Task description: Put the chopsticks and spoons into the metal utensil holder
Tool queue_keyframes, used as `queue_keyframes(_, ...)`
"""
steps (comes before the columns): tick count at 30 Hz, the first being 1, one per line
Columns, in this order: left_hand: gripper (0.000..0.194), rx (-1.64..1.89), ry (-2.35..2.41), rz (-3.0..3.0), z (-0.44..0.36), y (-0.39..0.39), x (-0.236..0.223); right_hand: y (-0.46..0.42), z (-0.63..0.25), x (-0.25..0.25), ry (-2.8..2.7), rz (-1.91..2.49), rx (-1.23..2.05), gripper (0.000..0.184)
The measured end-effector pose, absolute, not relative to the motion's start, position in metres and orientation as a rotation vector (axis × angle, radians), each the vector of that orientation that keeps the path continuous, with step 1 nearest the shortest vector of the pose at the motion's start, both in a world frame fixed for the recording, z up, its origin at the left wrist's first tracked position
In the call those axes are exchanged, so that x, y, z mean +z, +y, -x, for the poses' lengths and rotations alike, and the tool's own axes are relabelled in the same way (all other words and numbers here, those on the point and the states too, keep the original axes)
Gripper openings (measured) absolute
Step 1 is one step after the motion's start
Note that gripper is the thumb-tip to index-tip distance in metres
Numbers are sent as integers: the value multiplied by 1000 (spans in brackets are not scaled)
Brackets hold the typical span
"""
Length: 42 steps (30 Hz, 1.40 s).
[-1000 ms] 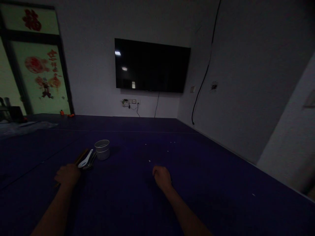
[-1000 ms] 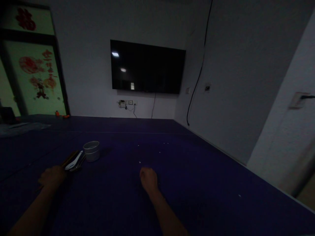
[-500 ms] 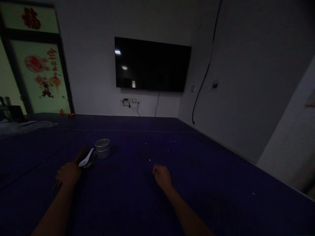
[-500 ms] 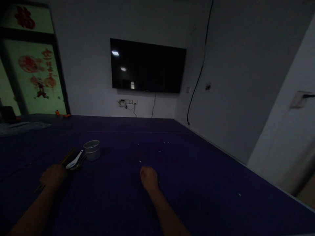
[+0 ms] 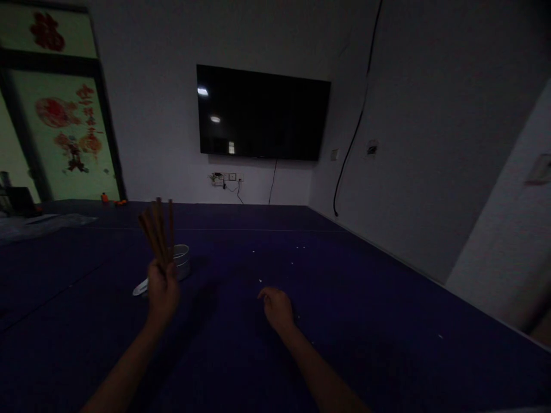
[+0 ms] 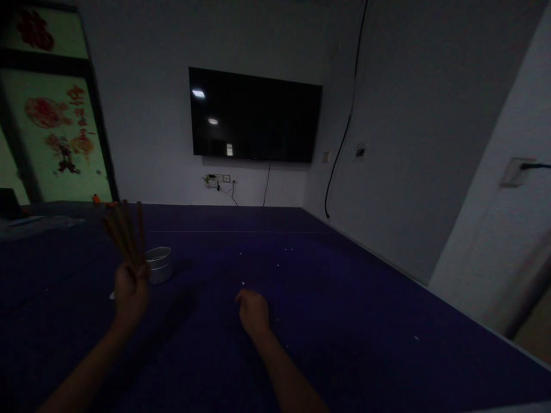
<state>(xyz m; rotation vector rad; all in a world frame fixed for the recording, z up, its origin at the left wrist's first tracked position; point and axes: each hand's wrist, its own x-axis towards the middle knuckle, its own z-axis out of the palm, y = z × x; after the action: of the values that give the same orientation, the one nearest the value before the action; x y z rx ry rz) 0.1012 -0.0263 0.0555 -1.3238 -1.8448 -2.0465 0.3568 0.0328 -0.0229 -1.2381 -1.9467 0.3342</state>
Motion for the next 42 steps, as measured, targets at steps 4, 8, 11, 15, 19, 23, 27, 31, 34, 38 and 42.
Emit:
queue_keyframes(4, 21, -2748, -1918, 1867, -175, -11, 28, 36, -333, -21, -1775, 951, 608, 40)
queue_keyframes(8, 13, -3149, -2288, 1907, -203, 11, 2, 37, -305, -21, -1658, 860, 820, 41)
queue_keyframes(11, 9, -3217, -2436, 1856, -204, 17, -16, 35, -295, -27, -1641, 907, 833, 41)
queue_keyframes(15, 10, -3120, -2513, 1900, -201, 18, -35, 35, -296, -37, -1685, 981, 860, 35)
queue_keyframes(19, 15, -3026, -2598, 1975, -198, 16, -39, 34, -302, -38, -1757, 998, 866, 33)
queue_keyframes(23, 22, -2939, -2681, 2057, -194, 13, -32, 32, -305, -34, -1888, 988, 818, 32)
queue_keyframes(27, 31, -2752, -2720, 2192, -192, 12, -32, 32, -306, -34, -1970, 1009, 740, 30)
queue_keyframes(31, 36, -2486, -2660, 2203, -188, 17, -35, 33, -306, -35, -2004, 969, 750, 30)
queue_keyframes(34, 35, -2218, -2638, 2241, -185, 19, -35, 32, -307, -34, -2017, 957, 750, 31)
queue_keyframes(38, 34, -1957, -2568, 2269, -182, 19, -30, 32, -306, -32, -2029, 970, 731, 32)
queue_keyframes(42, 32, -1879, -2523, 2230, -182, 17, -27, 31, -306, -32, -2023, 959, 700, 35)
